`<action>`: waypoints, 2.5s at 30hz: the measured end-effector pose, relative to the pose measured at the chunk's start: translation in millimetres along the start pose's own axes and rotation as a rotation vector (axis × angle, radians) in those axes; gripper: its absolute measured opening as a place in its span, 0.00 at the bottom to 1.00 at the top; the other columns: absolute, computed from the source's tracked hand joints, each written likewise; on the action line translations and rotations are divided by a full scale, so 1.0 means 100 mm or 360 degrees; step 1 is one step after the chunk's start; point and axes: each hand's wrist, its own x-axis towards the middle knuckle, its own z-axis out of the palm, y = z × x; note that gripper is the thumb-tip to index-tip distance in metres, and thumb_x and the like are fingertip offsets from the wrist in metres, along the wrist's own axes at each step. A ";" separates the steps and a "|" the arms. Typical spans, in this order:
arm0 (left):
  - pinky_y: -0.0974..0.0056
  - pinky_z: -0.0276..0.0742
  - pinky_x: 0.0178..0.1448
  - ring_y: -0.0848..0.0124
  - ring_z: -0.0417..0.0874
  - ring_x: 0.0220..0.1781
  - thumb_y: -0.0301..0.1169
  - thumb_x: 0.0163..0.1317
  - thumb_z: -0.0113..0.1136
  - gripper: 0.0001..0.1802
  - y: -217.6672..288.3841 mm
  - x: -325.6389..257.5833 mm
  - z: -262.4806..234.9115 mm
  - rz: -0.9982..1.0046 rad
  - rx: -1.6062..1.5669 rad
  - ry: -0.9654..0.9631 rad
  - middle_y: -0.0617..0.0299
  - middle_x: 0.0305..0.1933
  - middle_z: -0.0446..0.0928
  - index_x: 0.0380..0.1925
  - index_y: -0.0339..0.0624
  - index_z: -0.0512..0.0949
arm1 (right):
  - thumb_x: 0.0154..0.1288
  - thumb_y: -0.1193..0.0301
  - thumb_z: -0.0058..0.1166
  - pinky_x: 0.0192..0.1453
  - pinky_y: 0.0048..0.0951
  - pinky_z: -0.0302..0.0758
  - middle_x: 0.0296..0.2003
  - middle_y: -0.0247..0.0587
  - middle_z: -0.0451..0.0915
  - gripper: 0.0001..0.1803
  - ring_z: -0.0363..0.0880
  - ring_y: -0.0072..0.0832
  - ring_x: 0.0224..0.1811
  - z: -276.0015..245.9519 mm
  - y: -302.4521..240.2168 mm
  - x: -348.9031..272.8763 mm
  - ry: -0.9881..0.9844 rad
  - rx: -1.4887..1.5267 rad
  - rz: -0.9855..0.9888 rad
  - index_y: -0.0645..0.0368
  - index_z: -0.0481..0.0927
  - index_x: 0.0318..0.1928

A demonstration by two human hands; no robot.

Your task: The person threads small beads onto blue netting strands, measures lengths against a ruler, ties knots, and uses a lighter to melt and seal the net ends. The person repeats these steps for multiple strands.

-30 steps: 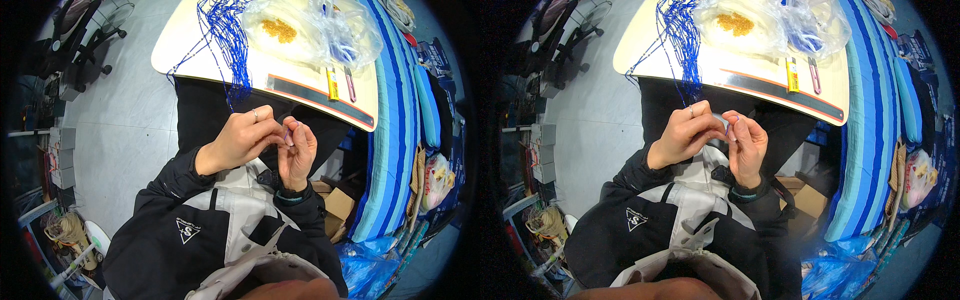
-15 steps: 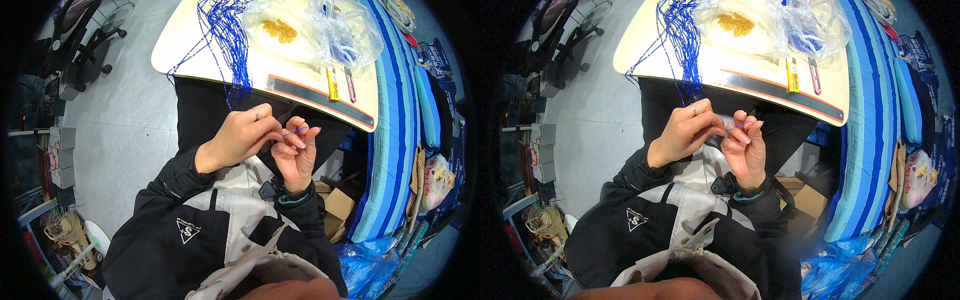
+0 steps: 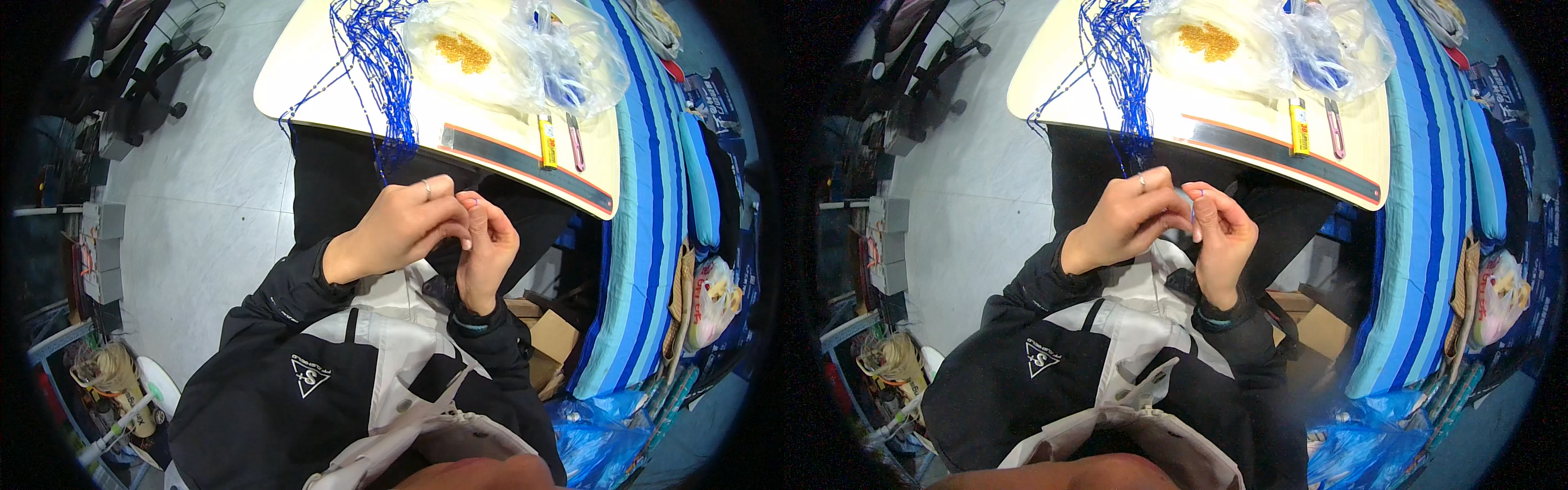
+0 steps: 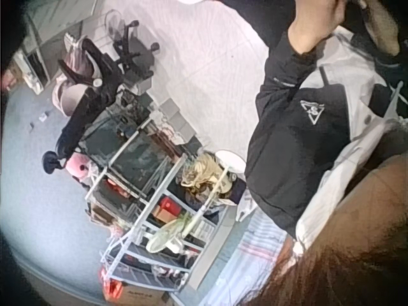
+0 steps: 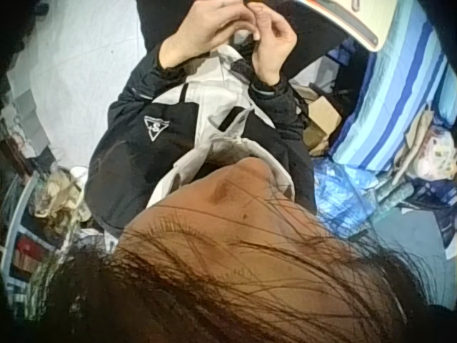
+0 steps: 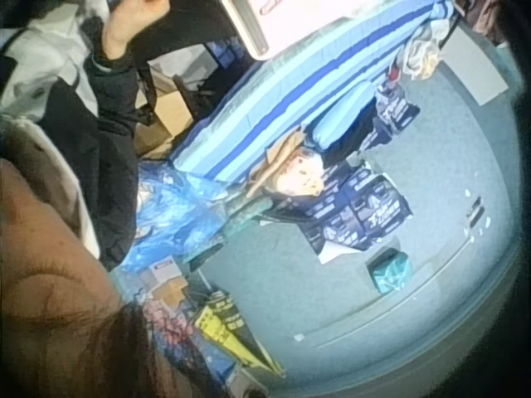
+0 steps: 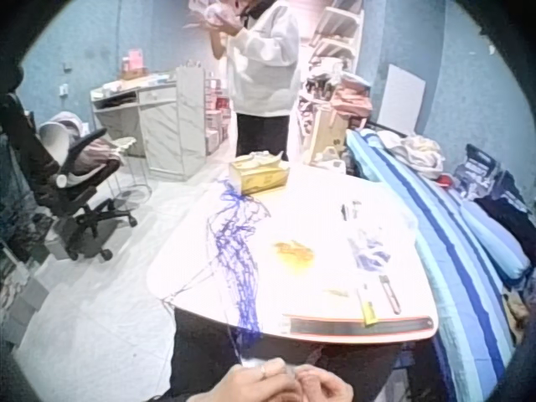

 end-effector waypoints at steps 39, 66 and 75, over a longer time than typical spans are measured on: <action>0.68 0.63 0.28 0.71 0.69 0.25 0.23 0.53 0.68 0.04 0.01 0.01 -0.07 -0.0181 -0.0057 0.0075 0.63 0.24 0.70 0.28 0.38 0.82 | 0.52 0.85 0.68 0.28 0.10 0.64 0.46 0.45 0.82 0.09 0.67 0.06 0.26 -0.11 -0.13 0.00 -0.0192 -0.0534 -0.0263 0.65 0.81 0.32; 0.66 0.67 0.26 0.67 0.73 0.23 0.24 0.52 0.68 0.05 0.05 0.01 -0.10 -0.0206 0.0032 0.0106 0.61 0.25 0.70 0.28 0.40 0.80 | 0.47 0.93 0.66 0.34 0.12 0.73 0.44 0.39 0.75 0.15 0.72 0.11 0.31 -0.10 -0.18 0.01 -0.0159 -0.0187 -0.0128 0.63 0.76 0.30; 0.68 0.60 0.25 0.71 0.66 0.22 0.26 0.51 0.71 0.06 0.00 0.01 -0.09 -0.0193 -0.0013 0.0181 0.63 0.21 0.64 0.27 0.40 0.82 | 0.56 0.84 0.66 0.38 0.17 0.73 0.41 0.41 0.77 0.12 0.73 0.16 0.34 -0.13 -0.15 0.03 -0.0139 -0.0067 -0.0375 0.61 0.75 0.37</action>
